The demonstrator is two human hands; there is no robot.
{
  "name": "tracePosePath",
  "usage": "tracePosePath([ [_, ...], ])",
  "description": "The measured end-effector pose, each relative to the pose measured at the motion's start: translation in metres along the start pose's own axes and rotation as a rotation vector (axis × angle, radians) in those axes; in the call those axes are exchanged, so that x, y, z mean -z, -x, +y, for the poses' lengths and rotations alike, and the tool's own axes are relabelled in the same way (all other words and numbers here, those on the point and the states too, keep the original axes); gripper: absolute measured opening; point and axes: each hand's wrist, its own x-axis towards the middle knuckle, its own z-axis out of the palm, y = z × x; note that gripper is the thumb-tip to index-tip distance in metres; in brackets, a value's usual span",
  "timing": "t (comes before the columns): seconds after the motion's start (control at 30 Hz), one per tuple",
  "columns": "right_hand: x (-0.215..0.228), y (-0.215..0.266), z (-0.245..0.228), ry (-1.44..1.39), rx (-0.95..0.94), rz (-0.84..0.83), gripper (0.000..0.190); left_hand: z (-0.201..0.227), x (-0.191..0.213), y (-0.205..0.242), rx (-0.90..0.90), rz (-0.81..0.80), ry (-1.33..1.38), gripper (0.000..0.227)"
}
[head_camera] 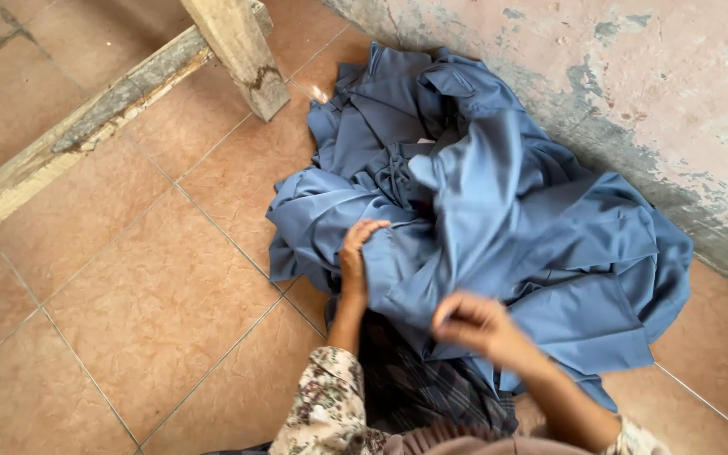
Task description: Folding blue trousers on the floor and stacking them neatly.
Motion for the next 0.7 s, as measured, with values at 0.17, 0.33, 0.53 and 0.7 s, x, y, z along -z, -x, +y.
tracePosePath([
  [0.17,-0.072,0.034,0.001,0.226,-0.087,-0.482,0.022,-0.070,0.079,-0.021,-0.299,-0.050,-0.595,0.035],
  [0.33,-0.028,-0.021,0.010,0.446,-0.006,-0.445,0.036,-0.130,0.158,-0.017,-0.251,0.031,-0.767,0.059],
  [0.53,0.136,-0.143,0.029,0.851,0.323,0.511,0.038,-0.102,0.097,-0.031,-0.242,0.284,-0.717,0.034],
  [0.7,0.234,-0.180,0.111,1.404,-0.385,0.344,0.095,-0.162,0.005,-0.074,0.295,-0.012,-0.304,0.048],
])
